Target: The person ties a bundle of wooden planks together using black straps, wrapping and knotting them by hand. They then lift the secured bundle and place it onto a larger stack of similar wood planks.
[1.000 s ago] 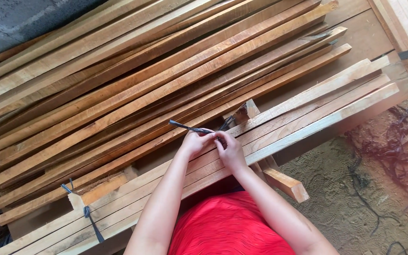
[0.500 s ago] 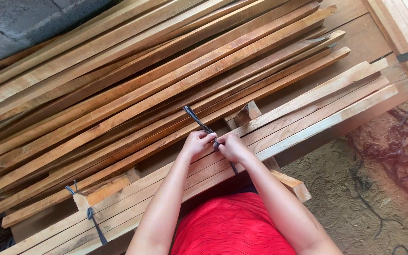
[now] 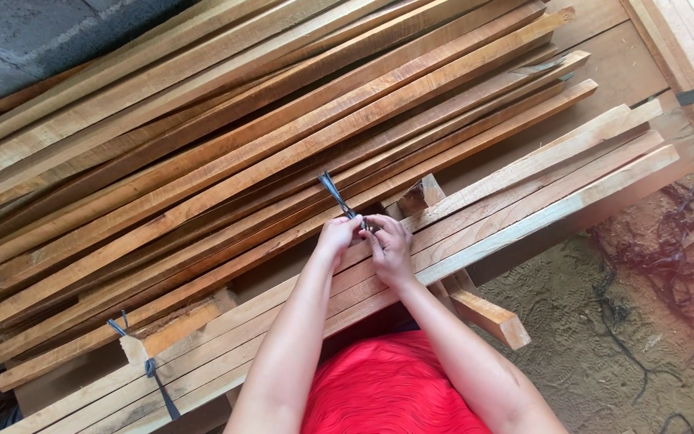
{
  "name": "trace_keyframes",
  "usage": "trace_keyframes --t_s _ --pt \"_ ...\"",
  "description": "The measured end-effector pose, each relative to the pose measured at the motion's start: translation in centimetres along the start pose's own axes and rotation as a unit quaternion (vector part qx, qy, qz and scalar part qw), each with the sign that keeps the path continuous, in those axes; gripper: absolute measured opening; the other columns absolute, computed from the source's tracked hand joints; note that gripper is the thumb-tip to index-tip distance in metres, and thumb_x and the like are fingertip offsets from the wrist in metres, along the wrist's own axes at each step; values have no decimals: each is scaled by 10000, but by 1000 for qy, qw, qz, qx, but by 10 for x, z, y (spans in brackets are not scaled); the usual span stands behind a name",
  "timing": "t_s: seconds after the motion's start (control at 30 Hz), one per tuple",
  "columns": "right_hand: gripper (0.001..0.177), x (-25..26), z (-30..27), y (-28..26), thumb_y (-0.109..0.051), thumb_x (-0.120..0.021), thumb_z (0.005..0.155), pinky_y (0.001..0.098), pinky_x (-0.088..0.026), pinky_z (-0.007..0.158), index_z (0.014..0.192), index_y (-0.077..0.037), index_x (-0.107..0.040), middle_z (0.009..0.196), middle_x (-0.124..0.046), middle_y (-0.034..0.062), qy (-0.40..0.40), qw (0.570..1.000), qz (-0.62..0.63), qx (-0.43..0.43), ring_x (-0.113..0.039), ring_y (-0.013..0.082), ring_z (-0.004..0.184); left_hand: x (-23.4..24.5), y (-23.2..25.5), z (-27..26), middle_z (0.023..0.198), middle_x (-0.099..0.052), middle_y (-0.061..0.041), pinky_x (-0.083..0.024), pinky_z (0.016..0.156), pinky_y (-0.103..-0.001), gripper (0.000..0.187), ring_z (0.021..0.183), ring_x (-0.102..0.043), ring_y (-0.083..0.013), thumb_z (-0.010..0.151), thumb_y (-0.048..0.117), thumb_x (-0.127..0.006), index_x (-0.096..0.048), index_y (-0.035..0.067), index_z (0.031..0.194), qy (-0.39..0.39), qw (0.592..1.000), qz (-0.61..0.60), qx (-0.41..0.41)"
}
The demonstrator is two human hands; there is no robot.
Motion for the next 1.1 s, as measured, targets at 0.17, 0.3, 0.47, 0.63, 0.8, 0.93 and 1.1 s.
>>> trace_keyframes --t_s 0.17,0.3,0.47,0.63,0.8,0.93,1.1 --pt "119 5 -28 15 -184 -632 988 439 -276 1133 998 -126 -735 1215 -688 26 -17 999 1 33 -539 224 1326 -19 14 -16 757 -746 -66 -505 646 -297 264 683 -674 -146 945 246 -716 -777 18 826 138 977 161 -20" --pt "127 23 -35 5 -180 -634 963 457 -310 1147 1024 -107 -718 1138 -698 25 -34 996 -26 72 -575 227 1259 -17 -5 12 753 -755 -85 -525 620 -311 317 658 -692 -170 966 272 -690 -771 -1 827 129 981 136 -48" --pt "137 20 -36 -2 -184 -646 952 476 -344 1160 1039 -90 -695 1139 -687 45 -3 995 -44 91 -587 243 1242 -12 4 -18 785 -768 -94 -569 675 -330 293 694 -734 -175 962 319 -661 -744 45 900 -7 980 172 -101" --pt "157 21 -34 -7 -171 -640 953 490 -331 1183 1065 -73 -688 1156 -690 55 -2 994 -52 96 -581 258 1251 -26 22 -47 778 -730 -137 -567 675 -396 255 688 -727 -249 920 325 -660 -768 94 911 40 915 345 -207" --pt "111 21 -21 -13 -158 -604 974 444 -390 1091 977 -67 -668 1038 -681 89 -11 997 -43 55 -607 287 1127 -27 23 -36 759 -737 -116 -545 752 -441 476 767 -715 -299 1029 416 -483 -766 115 792 82 888 424 -156" --pt "165 11 -5 4 -168 -562 1024 415 -429 1012 919 -76 -650 973 -679 91 -24 998 -52 41 -623 287 1062 -32 26 -33 759 -734 -122 -538 714 -475 460 776 -697 -317 1017 442 -494 -736 101 825 65 894 433 -98" --pt "242 2 3 1 -215 -496 1073 435 -429 1024 997 -24 -624 1016 -665 141 13 993 -93 64 -609 311 1054 -16 -18 16 728 -734 -129 -560 708 -396 450 693 -720 -255 1023 344 -522 -741 50 763 42 942 315 -111"
Point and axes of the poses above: each hand's wrist, its own z-axis towards the middle knuckle, its own x-axis out of the back of the hand, y = z × x, the point moved 1 cm from there along z, towards the middle knuckle
